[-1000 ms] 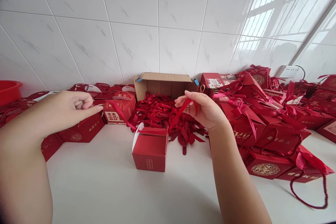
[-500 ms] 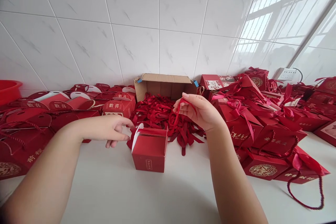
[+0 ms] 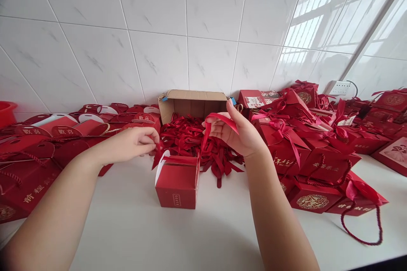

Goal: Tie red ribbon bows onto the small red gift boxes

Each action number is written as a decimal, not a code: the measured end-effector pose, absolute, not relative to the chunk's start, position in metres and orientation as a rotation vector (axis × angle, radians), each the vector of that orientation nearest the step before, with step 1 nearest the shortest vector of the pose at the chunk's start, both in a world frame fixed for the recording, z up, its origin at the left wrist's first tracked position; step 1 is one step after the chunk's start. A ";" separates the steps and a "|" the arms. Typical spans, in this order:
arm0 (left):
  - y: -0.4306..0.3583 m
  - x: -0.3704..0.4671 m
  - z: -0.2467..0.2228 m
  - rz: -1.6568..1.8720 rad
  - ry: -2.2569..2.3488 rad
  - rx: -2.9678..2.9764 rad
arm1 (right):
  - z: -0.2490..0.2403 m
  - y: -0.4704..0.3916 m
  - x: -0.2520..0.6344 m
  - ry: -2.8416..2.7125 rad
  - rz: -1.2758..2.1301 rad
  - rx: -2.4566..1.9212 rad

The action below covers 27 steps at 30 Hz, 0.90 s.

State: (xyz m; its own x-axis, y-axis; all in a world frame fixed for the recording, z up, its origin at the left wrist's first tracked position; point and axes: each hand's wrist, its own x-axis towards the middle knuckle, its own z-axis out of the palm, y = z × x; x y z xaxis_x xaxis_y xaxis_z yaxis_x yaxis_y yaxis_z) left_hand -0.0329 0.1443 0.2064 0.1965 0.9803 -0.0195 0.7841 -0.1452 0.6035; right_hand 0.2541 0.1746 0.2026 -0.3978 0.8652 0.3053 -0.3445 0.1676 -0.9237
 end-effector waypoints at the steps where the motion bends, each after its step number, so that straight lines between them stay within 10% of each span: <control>1: 0.144 -0.030 0.208 0.615 1.609 1.959 | 0.203 0.174 0.254 -1.402 1.454 -0.555; 7: 0.138 -0.017 0.218 1.029 1.366 1.718 | 0.204 0.170 0.249 -1.459 1.347 -0.485; 27: 0.146 -0.017 0.200 0.543 1.608 1.930 | 0.204 0.162 0.242 -1.523 1.215 -0.460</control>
State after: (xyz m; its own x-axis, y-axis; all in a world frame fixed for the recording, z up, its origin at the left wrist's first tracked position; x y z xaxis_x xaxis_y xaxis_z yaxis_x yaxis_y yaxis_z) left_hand -0.0172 0.1457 0.2003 0.1974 0.9792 -0.0463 0.7507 -0.1206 0.6495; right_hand 0.2424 0.1621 0.2038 -0.3431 0.7994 0.4932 -0.3035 0.4025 -0.8636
